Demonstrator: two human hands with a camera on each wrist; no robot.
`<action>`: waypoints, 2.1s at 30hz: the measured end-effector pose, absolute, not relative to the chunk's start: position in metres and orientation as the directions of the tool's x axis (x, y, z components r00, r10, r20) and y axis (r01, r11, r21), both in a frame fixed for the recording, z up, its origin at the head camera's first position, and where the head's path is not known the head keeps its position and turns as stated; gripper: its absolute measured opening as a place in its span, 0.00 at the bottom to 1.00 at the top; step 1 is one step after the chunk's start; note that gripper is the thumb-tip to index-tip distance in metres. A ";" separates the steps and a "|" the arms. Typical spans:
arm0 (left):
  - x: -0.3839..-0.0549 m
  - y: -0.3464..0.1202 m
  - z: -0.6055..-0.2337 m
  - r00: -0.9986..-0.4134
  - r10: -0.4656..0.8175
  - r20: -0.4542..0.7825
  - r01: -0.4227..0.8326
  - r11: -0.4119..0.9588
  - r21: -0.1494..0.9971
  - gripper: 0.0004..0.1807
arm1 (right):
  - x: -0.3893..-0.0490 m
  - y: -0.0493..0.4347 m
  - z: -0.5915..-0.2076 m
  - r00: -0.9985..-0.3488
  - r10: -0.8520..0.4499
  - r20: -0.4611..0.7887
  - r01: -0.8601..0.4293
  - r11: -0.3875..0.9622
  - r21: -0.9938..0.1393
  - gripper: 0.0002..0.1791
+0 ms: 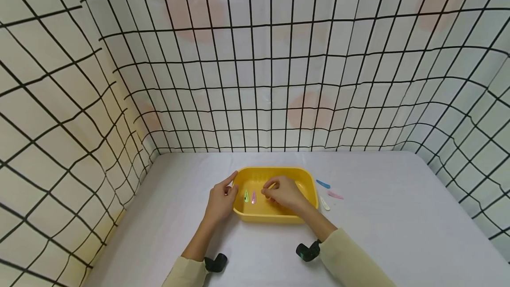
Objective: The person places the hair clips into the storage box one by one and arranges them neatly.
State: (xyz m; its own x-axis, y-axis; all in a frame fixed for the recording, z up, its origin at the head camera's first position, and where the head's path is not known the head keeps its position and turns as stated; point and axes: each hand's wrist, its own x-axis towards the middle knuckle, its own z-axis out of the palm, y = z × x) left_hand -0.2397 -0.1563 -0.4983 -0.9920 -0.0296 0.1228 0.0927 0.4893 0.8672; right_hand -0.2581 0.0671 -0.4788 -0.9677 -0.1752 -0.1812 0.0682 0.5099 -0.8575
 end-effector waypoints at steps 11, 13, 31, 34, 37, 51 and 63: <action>-0.238 -0.156 -0.497 -0.995 -0.033 0.095 0.067 0.489 0.870 0.27 | -0.256 0.108 -0.461 -0.978 -0.200 -0.061 -0.042 0.477 -0.878 0.10; -0.238 -0.156 -0.498 -0.995 -0.032 0.097 0.069 0.489 0.869 0.27 | -0.255 0.116 -0.457 -0.979 -0.200 -0.044 -0.058 0.474 -0.879 0.10; -0.240 -0.155 -0.496 -0.995 -0.017 0.098 0.078 0.482 0.873 0.27 | -0.244 0.184 -0.445 -0.989 -0.150 -0.007 -0.076 0.539 -0.839 0.14; -0.240 -0.155 -0.496 -0.995 -0.024 0.097 0.073 0.486 0.871 0.27 | -0.243 0.195 -0.447 -0.991 -0.135 -0.017 -0.061 0.549 -0.833 0.15; -0.240 -0.155 -0.497 -0.995 -0.028 0.095 0.069 0.485 0.872 0.28 | -0.242 0.205 -0.452 -0.993 -0.113 -0.032 -0.038 0.563 -0.826 0.16; -0.242 -0.157 -0.497 -0.996 -0.032 0.084 0.058 0.488 0.871 0.28 | -0.235 0.236 -0.478 -0.995 -0.072 -0.065 0.008 0.609 -0.794 0.18; -0.240 -0.156 -0.497 -0.995 -0.029 0.095 0.070 0.482 0.874 0.27 | -0.230 0.239 -0.499 -0.995 -0.072 -0.075 0.013 0.632 -0.775 0.17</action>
State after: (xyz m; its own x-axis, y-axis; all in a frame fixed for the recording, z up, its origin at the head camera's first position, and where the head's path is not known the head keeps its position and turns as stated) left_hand -0.2403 -0.1557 -0.4972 -0.9950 -0.0286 0.0955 0.0700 0.4815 0.8736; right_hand -0.2300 0.2392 -0.4988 -0.9946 -0.0720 -0.0750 0.0126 0.6323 -0.7746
